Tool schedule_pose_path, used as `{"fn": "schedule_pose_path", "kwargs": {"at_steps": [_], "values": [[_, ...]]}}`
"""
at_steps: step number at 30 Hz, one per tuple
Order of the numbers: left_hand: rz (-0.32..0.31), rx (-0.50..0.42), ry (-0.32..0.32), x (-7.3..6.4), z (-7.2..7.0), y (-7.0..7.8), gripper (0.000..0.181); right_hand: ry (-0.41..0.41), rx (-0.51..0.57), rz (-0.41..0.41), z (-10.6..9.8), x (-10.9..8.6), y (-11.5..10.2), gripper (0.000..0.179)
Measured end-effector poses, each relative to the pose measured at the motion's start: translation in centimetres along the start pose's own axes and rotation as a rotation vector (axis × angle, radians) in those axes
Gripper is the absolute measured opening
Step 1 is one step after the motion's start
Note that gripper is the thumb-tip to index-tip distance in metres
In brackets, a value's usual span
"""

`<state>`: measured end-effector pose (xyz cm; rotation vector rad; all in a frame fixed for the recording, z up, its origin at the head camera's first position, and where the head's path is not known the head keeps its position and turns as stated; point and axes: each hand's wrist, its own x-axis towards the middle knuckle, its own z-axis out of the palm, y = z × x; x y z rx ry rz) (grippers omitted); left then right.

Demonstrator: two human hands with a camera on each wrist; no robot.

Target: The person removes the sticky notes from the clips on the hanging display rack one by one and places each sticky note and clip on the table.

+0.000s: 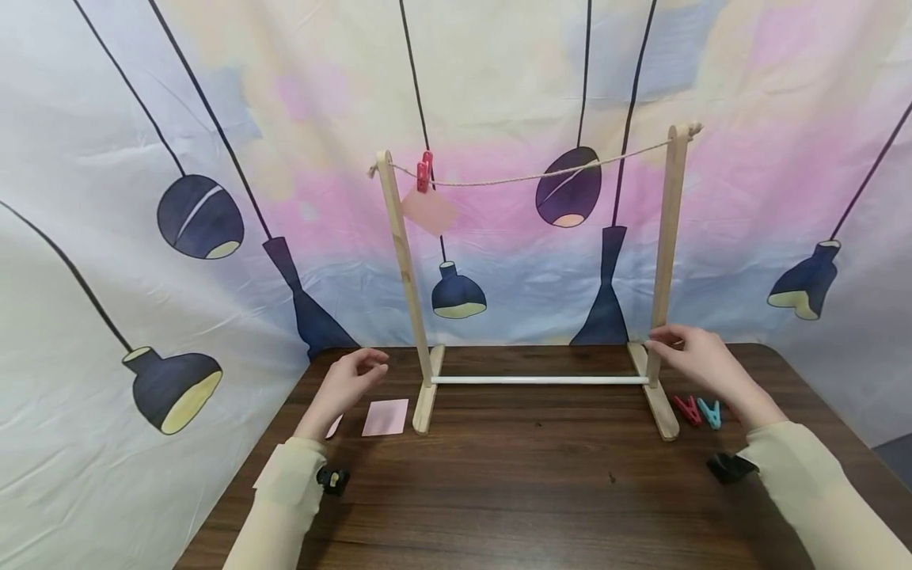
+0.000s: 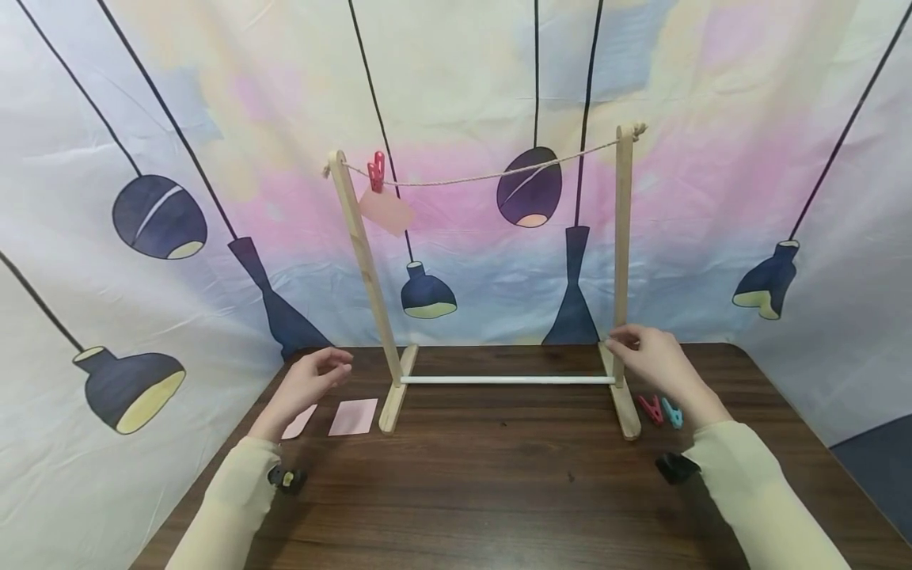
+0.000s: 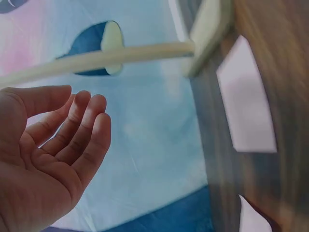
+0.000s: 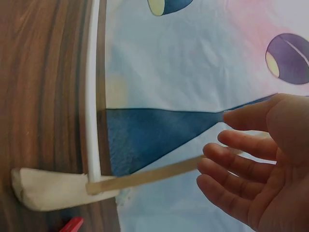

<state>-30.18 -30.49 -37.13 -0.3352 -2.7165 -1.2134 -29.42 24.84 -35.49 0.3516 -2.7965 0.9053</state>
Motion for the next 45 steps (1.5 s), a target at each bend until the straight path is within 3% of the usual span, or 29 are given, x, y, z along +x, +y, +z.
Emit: {"fn": "schedule_pose_path", "kwargs": {"at_steps": [12,21,31,38,45], "values": [[0.114,-0.059,0.084,2.5,1.5,4.0,0.029,0.020,0.016,-0.057,-0.5,1.7,-3.2,0.045],[0.187,-0.210,0.124,4.3,2.4,6.8,0.035,0.056,0.024,-0.097,-1.8,3.1,-6.4,0.044],[0.217,-0.314,0.152,4.2,2.2,12.7,0.039,0.099,0.045,-0.157,-3.4,4.2,-10.3,0.043],[0.252,-0.419,0.250,6.5,3.0,11.7,0.040,0.133,0.097,-0.230,-4.1,4.6,-13.7,0.040],[0.265,-0.522,0.277,7.6,3.7,12.6,0.044,0.156,0.111,-0.274,-5.0,5.3,-16.8,0.034]]}}
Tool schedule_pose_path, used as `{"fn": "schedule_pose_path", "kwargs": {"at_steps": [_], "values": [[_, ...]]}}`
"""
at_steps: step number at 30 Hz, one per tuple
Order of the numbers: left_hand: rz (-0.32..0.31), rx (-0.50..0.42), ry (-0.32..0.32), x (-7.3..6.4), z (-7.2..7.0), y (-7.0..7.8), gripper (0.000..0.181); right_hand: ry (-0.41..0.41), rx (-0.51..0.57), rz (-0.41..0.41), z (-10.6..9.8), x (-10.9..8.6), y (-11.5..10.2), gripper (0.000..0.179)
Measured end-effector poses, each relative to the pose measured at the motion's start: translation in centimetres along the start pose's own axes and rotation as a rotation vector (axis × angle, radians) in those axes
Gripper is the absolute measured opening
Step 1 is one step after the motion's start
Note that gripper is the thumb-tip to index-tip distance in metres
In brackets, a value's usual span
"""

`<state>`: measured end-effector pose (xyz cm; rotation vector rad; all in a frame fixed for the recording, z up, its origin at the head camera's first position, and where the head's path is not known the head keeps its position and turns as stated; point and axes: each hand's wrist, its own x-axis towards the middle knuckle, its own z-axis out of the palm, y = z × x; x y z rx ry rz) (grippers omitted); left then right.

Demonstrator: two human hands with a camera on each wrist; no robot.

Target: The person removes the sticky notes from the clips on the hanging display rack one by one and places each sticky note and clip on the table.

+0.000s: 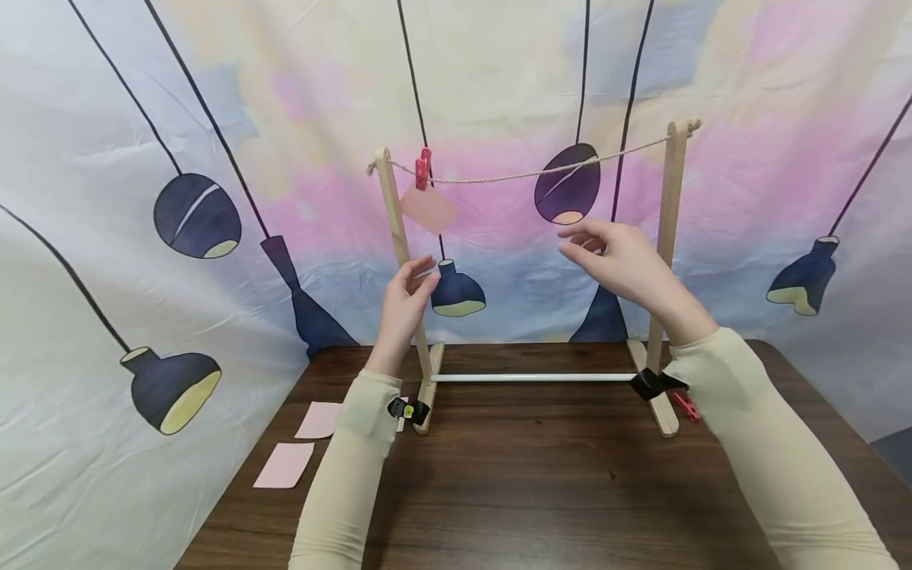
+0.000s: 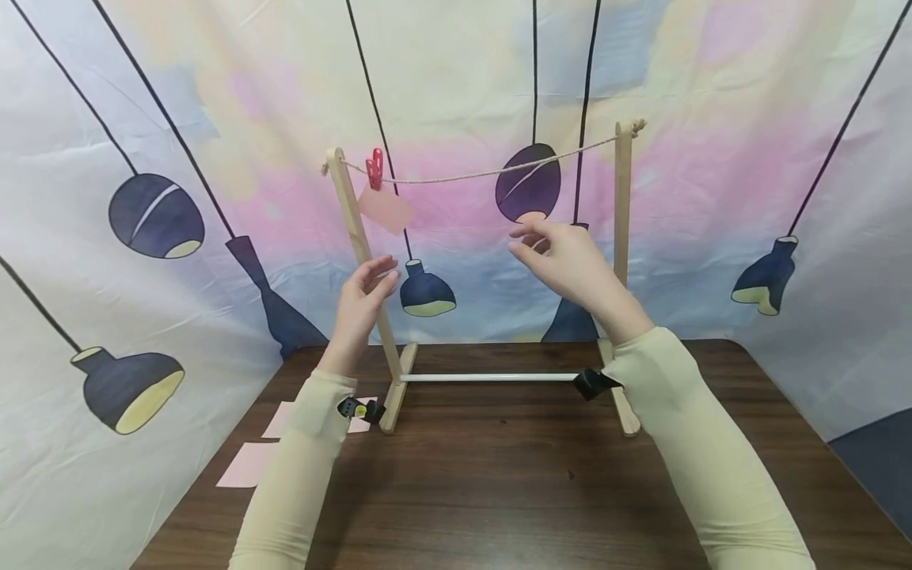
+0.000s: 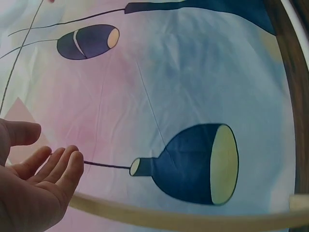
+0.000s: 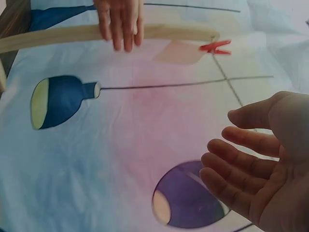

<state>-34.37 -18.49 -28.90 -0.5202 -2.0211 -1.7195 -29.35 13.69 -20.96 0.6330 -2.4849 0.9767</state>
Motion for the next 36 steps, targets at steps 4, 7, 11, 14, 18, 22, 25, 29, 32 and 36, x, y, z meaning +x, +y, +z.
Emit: {"fn": "schedule_pose_path", "kwargs": {"at_steps": [4,7,11,14,18,22,25,29,32,36], "values": [[-0.025,-0.064,0.015,0.6,1.1,0.3,0.047,-0.009,0.005,-0.035,0.0,0.8,-1.4,0.032],[-0.052,-0.113,0.019,0.9,1.8,0.6,0.050,-0.011,0.014,-0.065,0.1,1.4,-2.4,0.033],[-0.104,-0.225,0.041,1.6,2.8,0.9,0.054,0.005,0.032,-0.094,-0.1,2.4,-3.8,0.031],[-0.143,-0.363,0.065,2.4,3.3,0.9,0.055,0.016,0.045,-0.094,-0.3,3.1,-4.7,0.032],[-0.163,-0.566,0.109,3.3,3.8,0.9,0.048,0.033,0.044,-0.097,-0.4,4.0,-5.6,0.033],[-0.116,-0.708,0.189,3.9,4.1,0.9,0.019,0.052,0.062,-0.098,-0.2,4.8,-6.1,0.032],[-0.071,-0.736,0.241,4.1,4.2,0.9,0.007,0.060,0.079,-0.104,-0.1,5.3,-6.5,0.032],[-0.025,-0.713,0.230,3.8,4.5,0.9,0.018,0.071,0.074,-0.112,-0.1,6.0,-7.1,0.033],[0.004,-0.679,0.198,3.5,4.7,0.8,0.016,0.075,0.069,-0.105,-0.2,6.5,-7.5,0.034],[0.011,-0.633,0.179,3.2,5.1,0.9,0.011,0.065,0.079,-0.098,-0.1,7.3,-7.9,0.034]]}}
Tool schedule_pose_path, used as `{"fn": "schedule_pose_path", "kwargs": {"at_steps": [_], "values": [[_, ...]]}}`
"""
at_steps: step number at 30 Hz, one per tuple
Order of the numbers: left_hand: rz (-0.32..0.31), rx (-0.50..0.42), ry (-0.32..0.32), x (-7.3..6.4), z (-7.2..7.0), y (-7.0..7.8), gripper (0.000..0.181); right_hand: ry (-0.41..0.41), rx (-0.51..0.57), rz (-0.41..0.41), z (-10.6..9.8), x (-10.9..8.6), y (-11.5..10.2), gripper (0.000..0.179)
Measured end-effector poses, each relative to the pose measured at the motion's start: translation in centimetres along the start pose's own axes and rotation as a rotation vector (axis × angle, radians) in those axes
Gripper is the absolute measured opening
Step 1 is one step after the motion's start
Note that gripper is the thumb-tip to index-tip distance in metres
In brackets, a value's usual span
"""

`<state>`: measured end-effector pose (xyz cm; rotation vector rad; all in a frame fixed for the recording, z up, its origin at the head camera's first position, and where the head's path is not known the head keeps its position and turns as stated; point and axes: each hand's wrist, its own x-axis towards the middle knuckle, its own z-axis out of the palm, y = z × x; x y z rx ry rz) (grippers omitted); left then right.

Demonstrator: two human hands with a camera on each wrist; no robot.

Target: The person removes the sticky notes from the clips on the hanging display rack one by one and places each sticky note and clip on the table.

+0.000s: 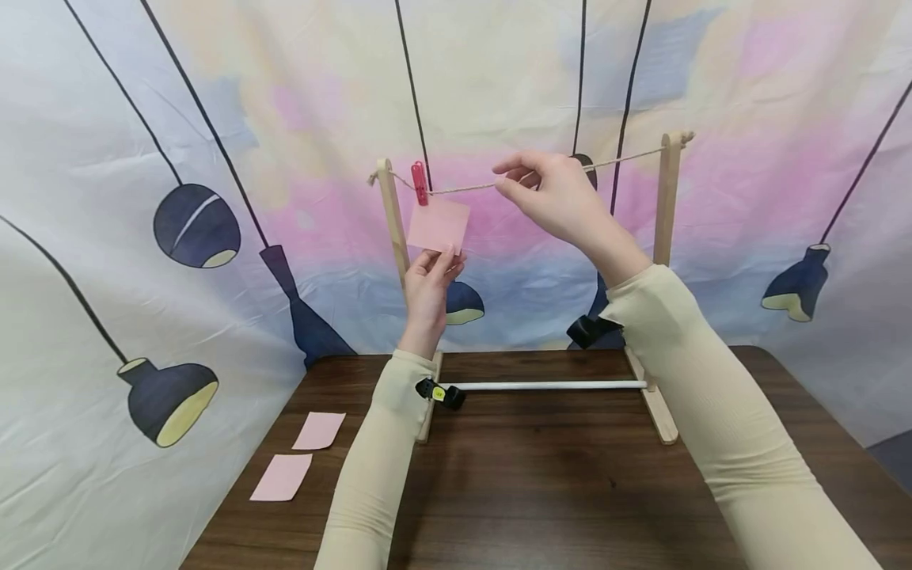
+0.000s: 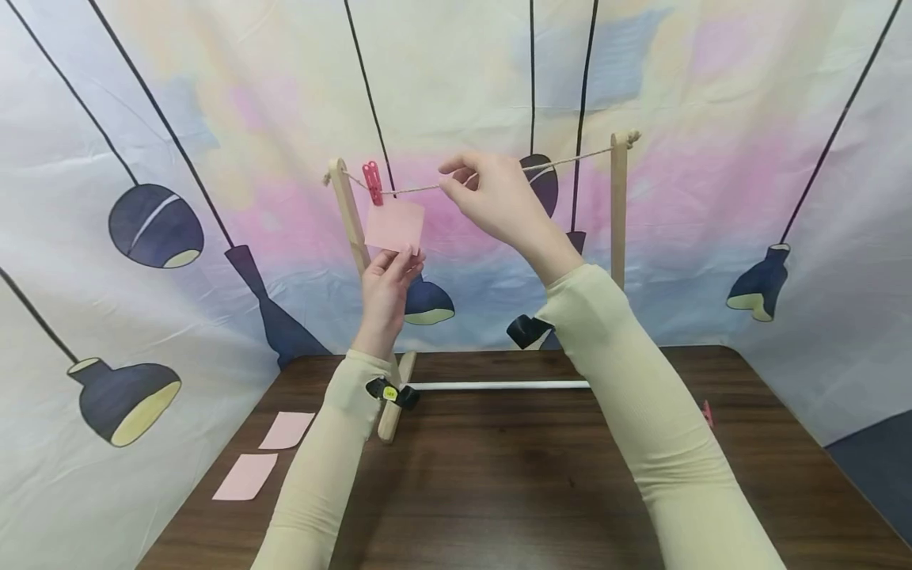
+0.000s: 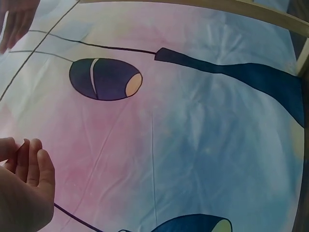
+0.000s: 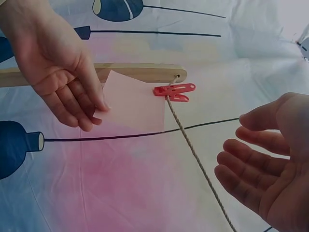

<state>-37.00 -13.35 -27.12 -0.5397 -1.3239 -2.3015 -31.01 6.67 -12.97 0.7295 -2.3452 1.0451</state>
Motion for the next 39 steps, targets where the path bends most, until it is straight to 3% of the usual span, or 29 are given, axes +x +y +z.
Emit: {"fn": "schedule_pose_path", "kwargs": {"at_steps": [8,26,39], "values": [[-0.017,0.112,-0.037,-0.8,0.5,-0.2,0.006,-0.015,0.038,-0.020,0.9,1.3,0.1,0.032],[-0.046,0.340,-0.249,-2.2,3.4,-0.8,0.021,-0.035,0.007,0.028,1.1,4.2,-0.6,0.037],[-0.059,0.357,-0.260,-2.7,2.8,-1.4,0.022,-0.135,-0.009,0.068,2.0,5.2,0.6,0.048]]}}
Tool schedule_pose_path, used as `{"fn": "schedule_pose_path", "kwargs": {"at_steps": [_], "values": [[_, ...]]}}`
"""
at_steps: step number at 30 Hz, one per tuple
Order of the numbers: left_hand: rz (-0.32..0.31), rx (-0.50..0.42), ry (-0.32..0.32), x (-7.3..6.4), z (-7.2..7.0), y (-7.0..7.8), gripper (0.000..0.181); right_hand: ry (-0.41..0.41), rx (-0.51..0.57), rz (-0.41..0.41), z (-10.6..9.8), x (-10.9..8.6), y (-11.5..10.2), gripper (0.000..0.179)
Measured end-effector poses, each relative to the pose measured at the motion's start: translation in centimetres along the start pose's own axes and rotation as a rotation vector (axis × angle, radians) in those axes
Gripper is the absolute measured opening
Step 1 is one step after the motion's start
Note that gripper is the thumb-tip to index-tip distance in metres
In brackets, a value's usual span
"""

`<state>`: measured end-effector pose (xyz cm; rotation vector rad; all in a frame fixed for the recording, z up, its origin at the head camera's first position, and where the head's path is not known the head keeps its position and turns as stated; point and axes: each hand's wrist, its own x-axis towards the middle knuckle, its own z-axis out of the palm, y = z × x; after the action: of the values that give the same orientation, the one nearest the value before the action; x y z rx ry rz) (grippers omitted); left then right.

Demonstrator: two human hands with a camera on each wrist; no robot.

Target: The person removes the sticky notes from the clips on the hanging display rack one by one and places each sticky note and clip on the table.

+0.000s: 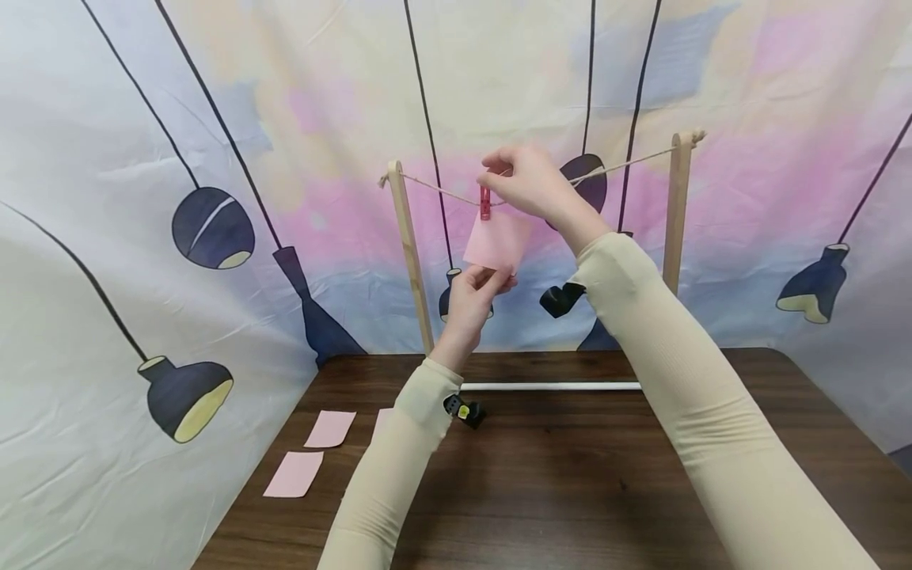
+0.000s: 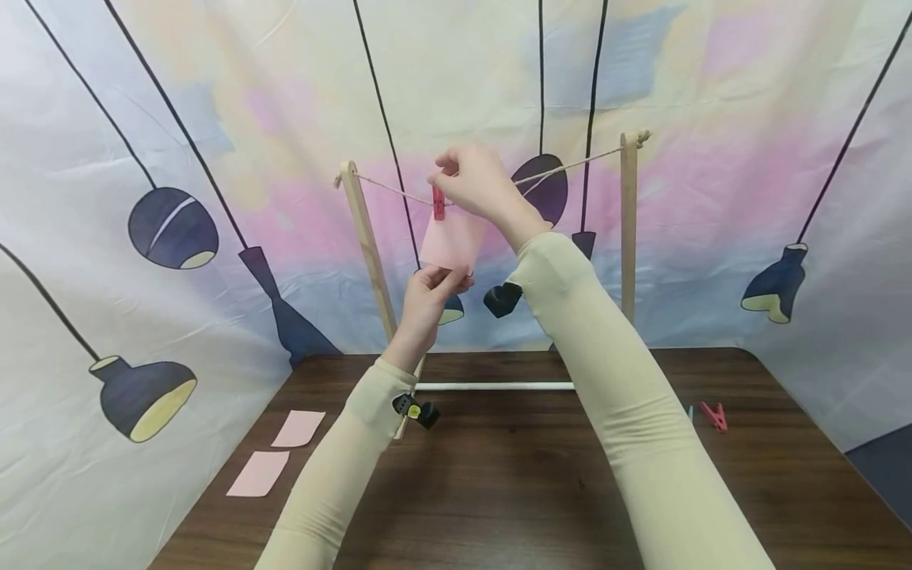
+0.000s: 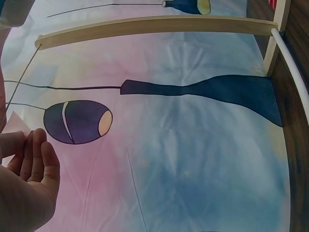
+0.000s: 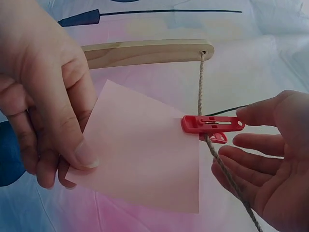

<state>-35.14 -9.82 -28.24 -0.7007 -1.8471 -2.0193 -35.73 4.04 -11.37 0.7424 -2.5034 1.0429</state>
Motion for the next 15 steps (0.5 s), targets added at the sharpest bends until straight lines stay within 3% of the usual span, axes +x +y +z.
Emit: {"fn": "schedule_pose_path", "kwargs": {"at_steps": [6,15], "values": [[-0.014,0.015,-0.003,-0.15,-0.21,-0.29,0.022,-0.080,-0.005,0.029,0.18,0.13,0.06,0.056],[-0.032,0.020,0.014,-0.15,-0.37,-0.48,0.022,-0.122,0.040,0.037,-0.16,-0.41,0.16,0.055]]}}
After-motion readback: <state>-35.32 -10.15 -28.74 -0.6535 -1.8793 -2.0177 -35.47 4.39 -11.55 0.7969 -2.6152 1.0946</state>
